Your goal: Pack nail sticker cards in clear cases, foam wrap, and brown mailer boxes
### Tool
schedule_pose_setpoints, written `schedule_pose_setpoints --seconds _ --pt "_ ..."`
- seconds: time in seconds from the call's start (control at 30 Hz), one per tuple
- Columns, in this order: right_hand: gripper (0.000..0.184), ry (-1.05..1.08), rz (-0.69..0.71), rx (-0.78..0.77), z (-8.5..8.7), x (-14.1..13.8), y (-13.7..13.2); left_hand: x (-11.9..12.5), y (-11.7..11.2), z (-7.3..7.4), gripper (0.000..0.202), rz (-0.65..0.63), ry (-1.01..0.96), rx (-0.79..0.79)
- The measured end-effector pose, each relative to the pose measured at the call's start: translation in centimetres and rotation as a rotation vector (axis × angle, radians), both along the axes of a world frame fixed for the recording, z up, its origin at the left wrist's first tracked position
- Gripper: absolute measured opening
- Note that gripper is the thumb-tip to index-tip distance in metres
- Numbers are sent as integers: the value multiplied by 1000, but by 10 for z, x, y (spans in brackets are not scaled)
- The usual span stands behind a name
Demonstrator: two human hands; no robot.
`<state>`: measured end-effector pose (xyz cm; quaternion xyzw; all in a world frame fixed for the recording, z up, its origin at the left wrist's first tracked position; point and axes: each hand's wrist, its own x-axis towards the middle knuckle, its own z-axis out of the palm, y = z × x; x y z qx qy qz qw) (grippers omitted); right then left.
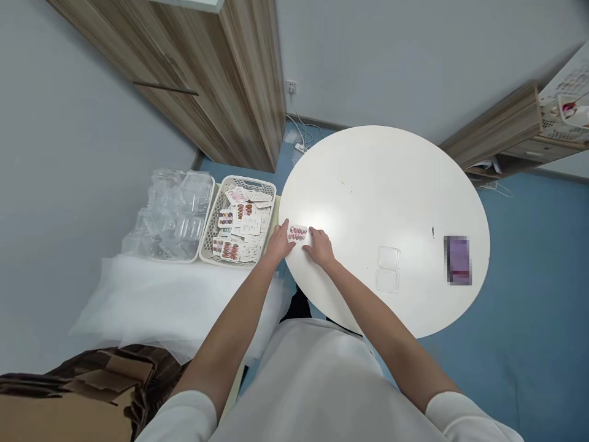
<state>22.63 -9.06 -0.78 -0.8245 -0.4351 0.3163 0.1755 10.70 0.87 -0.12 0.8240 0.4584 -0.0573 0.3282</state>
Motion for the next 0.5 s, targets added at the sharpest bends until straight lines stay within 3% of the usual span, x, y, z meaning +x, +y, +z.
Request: schedule_pose_setpoints --seconds 0.17,0.33,0.5 --pt "53 -91 -38 -52 -8 -7 14 1 0 -7 69 -48 -26 -28" --pt "47 -116 -93 -4 -9 -11 13 -3 -6 -11 65 18 -97 -20" --pt "45 -59 -121 86 -7 -15 8 -8 -20 -16 66 72 -242 84"
